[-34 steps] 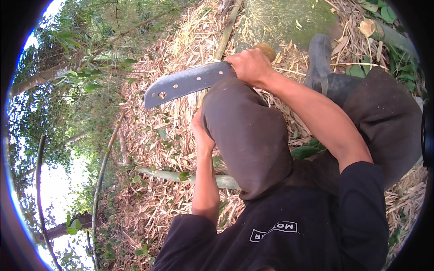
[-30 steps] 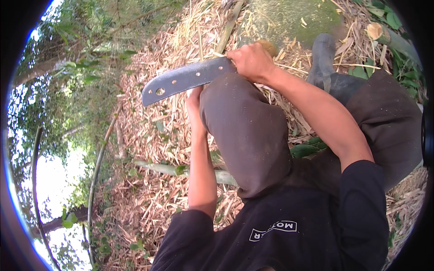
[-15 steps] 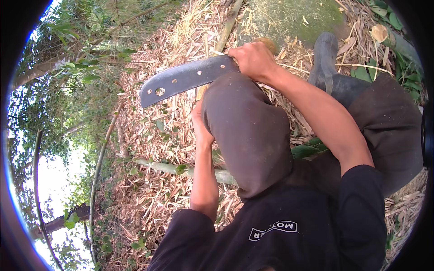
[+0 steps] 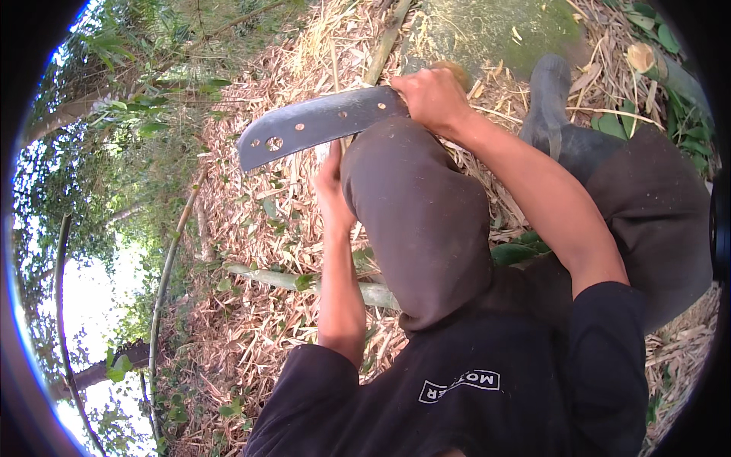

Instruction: The person sits on the forest floor and uses a large machete to shave thin strips from a piece of bamboo. They hold the bamboo against their leg and repeatedly scrape the blade along it to create fine shavings.

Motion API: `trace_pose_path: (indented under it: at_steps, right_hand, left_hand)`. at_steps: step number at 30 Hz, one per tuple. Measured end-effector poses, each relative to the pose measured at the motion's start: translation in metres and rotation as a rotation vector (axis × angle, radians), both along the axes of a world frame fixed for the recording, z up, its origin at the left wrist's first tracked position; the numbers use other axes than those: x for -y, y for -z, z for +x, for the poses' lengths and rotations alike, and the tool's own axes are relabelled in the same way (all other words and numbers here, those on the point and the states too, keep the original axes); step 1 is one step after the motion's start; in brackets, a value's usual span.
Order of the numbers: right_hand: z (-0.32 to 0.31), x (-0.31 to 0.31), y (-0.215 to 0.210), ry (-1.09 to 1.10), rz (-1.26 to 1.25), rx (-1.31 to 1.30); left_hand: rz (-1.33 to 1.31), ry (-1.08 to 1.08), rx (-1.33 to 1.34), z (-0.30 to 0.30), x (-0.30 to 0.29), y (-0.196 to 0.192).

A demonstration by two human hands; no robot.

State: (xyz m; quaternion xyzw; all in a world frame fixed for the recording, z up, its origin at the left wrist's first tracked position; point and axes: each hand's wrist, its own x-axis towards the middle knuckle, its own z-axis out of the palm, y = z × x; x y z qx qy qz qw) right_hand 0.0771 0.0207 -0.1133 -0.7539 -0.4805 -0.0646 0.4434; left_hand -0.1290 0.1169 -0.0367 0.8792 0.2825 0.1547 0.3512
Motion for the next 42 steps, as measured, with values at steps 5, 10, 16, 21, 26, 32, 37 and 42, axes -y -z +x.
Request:
trace_pose_path:
  at_steps: [5,10,16,21,26,32,37,42]
  right_hand:
    - [-0.003,0.006,0.001,0.006,-0.088,-0.013]
    - [-0.013,-0.003,-0.001,0.008,-0.044,-0.014]
    - [-0.011,-0.004,-0.006,0.013,-0.055,-0.017]
    - [-0.008,-0.001,-0.006,0.003,-0.040,0.015]
    - [-0.001,-0.002,-0.006,-0.028,-0.080,-0.011]
    - [-0.002,-0.006,-0.003,-0.019,-0.007,0.026]
    - [0.000,0.001,0.007,0.016,-0.059,-0.044]
    - [-0.013,0.007,-0.007,0.033,-0.151,-0.106]
  left_hand:
    - [-0.300,-0.092,0.074,-0.063,0.040,0.025]
    - [-0.197,-0.112,0.077,-0.049,0.013,0.022]
    - [-0.480,-0.126,0.243,0.029,-0.014,0.010]
    - [-0.322,0.007,0.208,0.047,-0.039,0.034]
    - [-0.256,0.057,0.179,0.048,-0.045,0.040]
    - [-0.187,0.142,0.108,0.014,-0.040,0.041]
    - [-0.175,0.070,-0.033,-0.053,0.023,0.018]
    - [-0.471,-0.118,0.115,-0.104,0.035,0.026]
